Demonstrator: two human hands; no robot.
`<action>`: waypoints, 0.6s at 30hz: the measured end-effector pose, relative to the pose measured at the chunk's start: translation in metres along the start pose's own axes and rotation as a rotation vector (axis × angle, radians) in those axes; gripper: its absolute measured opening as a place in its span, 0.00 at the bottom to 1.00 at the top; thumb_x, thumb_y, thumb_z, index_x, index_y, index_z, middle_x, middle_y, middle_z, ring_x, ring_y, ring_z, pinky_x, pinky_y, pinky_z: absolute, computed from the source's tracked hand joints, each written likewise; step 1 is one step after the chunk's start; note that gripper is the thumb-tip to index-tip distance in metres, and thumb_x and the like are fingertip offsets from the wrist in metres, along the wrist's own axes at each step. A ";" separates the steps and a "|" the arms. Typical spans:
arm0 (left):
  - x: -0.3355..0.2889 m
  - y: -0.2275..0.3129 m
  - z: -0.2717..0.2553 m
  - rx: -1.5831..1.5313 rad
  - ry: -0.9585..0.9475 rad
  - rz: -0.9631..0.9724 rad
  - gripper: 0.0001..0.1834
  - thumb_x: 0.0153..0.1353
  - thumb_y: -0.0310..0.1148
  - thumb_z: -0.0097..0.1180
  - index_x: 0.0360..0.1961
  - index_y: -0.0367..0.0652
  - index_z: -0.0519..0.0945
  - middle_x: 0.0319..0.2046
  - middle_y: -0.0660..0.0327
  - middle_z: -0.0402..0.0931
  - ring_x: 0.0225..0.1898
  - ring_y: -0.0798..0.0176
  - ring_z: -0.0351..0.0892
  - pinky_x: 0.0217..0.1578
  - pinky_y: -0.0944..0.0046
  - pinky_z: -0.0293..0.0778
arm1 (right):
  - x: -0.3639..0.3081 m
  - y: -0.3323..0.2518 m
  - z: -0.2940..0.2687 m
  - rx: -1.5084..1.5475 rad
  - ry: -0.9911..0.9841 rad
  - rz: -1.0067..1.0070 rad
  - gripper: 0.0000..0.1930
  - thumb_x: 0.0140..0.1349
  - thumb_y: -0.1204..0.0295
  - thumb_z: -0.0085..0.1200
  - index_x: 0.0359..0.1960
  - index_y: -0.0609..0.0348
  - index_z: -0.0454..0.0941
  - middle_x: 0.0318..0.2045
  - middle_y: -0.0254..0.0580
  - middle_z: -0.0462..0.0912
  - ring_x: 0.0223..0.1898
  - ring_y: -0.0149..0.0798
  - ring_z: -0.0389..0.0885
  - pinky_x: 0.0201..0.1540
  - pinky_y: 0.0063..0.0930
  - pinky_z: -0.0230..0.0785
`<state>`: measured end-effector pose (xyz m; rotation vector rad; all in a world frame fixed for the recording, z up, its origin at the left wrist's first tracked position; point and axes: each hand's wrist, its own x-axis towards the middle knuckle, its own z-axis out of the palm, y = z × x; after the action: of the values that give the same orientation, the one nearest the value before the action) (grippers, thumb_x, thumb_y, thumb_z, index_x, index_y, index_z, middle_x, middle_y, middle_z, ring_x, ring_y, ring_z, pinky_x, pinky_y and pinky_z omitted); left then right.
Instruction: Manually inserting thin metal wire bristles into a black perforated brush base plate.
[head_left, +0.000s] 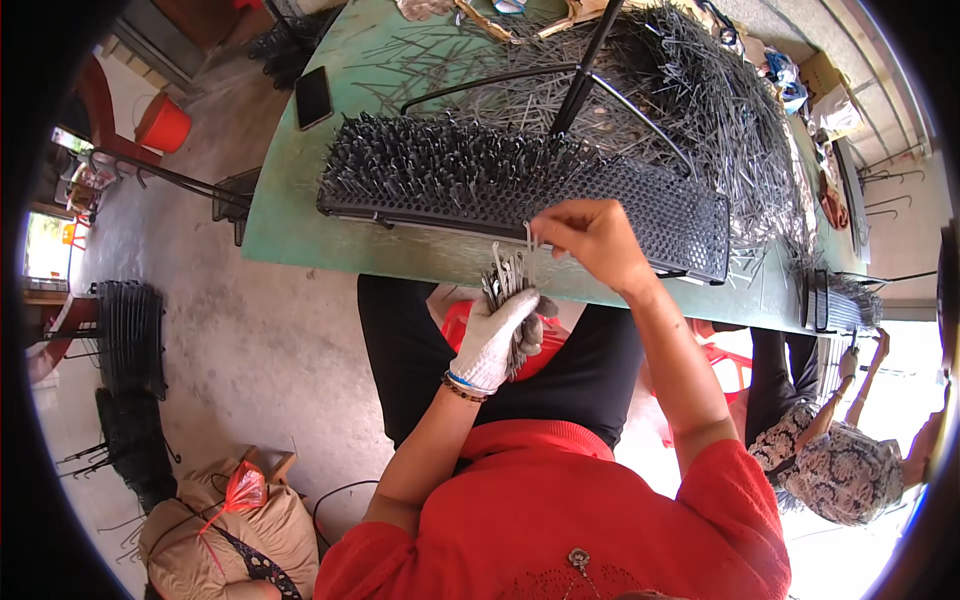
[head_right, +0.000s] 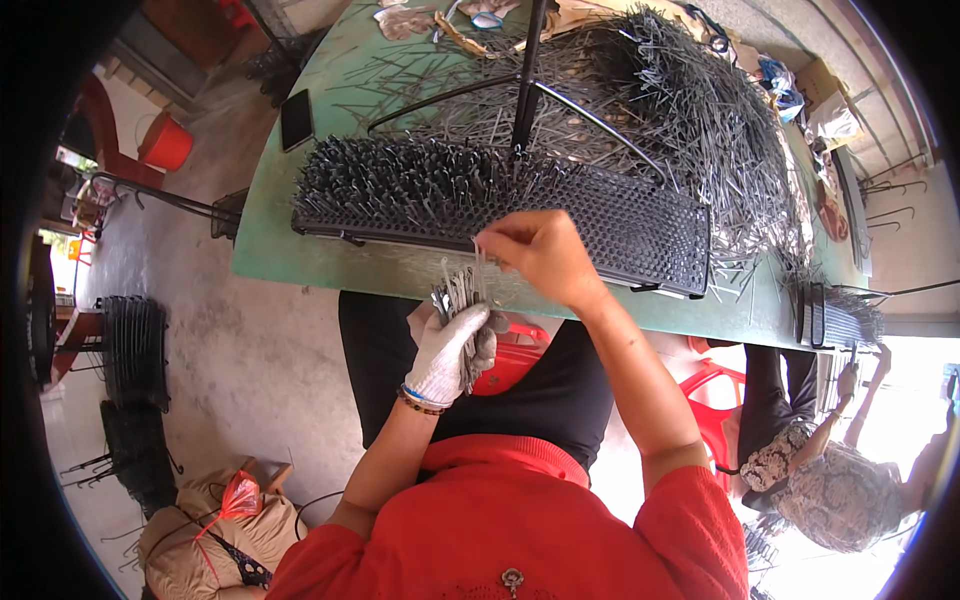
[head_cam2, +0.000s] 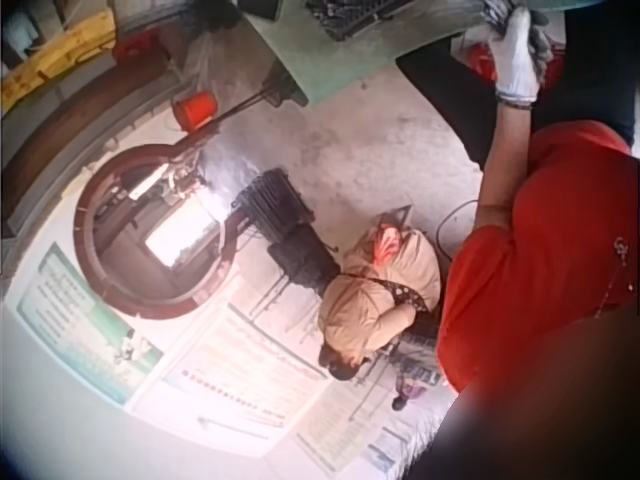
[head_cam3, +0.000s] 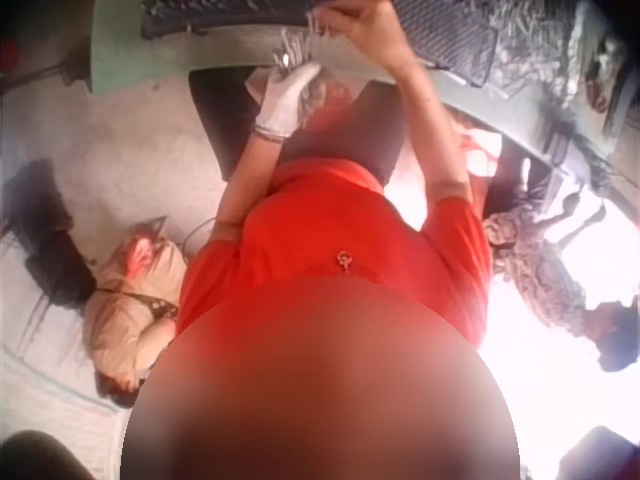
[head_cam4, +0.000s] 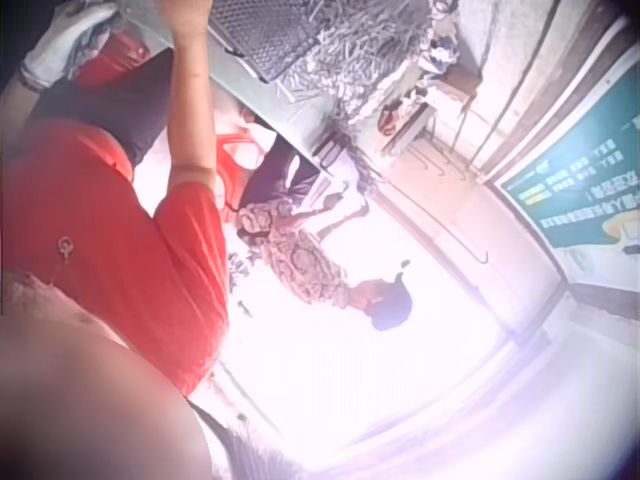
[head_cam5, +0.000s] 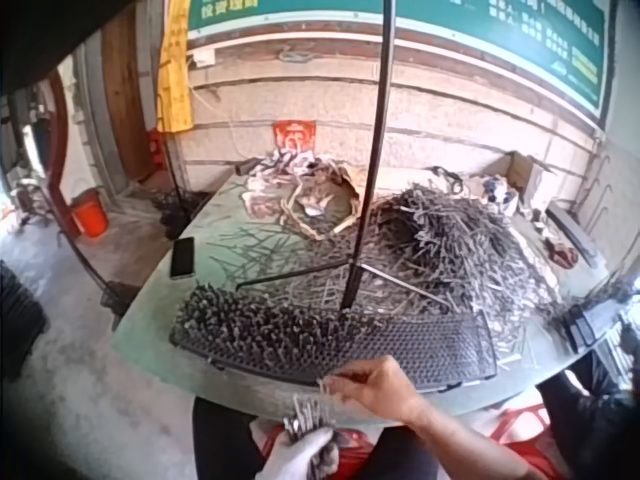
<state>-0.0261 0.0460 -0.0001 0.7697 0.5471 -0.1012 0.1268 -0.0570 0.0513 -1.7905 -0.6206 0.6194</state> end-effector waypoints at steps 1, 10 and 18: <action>0.000 0.000 0.001 0.001 0.000 0.000 0.13 0.64 0.37 0.54 0.28 0.39 0.80 0.15 0.66 0.76 0.11 0.75 0.71 0.11 0.77 0.65 | 0.001 -0.002 -0.002 0.001 0.000 0.000 0.11 0.61 0.70 0.60 0.37 0.68 0.82 0.28 0.38 0.84 0.25 0.24 0.77 0.27 0.20 0.71; 0.006 -0.009 0.000 -0.003 0.049 -0.054 0.12 0.64 0.35 0.53 0.28 0.39 0.80 0.17 0.64 0.78 0.12 0.74 0.73 0.12 0.76 0.68 | 0.032 -0.003 -0.004 -0.245 0.657 -0.425 0.09 0.59 0.76 0.60 0.41 0.64 0.82 0.29 0.35 0.85 0.29 0.22 0.80 0.34 0.16 0.72; 0.004 -0.007 -0.004 0.006 -0.001 -0.058 0.12 0.64 0.34 0.52 0.29 0.38 0.80 0.17 0.64 0.78 0.12 0.74 0.72 0.12 0.77 0.68 | 0.043 0.013 0.004 -0.356 0.709 -0.574 0.08 0.56 0.76 0.63 0.38 0.61 0.82 0.28 0.38 0.85 0.27 0.25 0.81 0.33 0.18 0.73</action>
<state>-0.0264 0.0439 -0.0091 0.7598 0.5683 -0.1576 0.1568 -0.0286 0.0326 -1.8654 -0.7178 -0.5313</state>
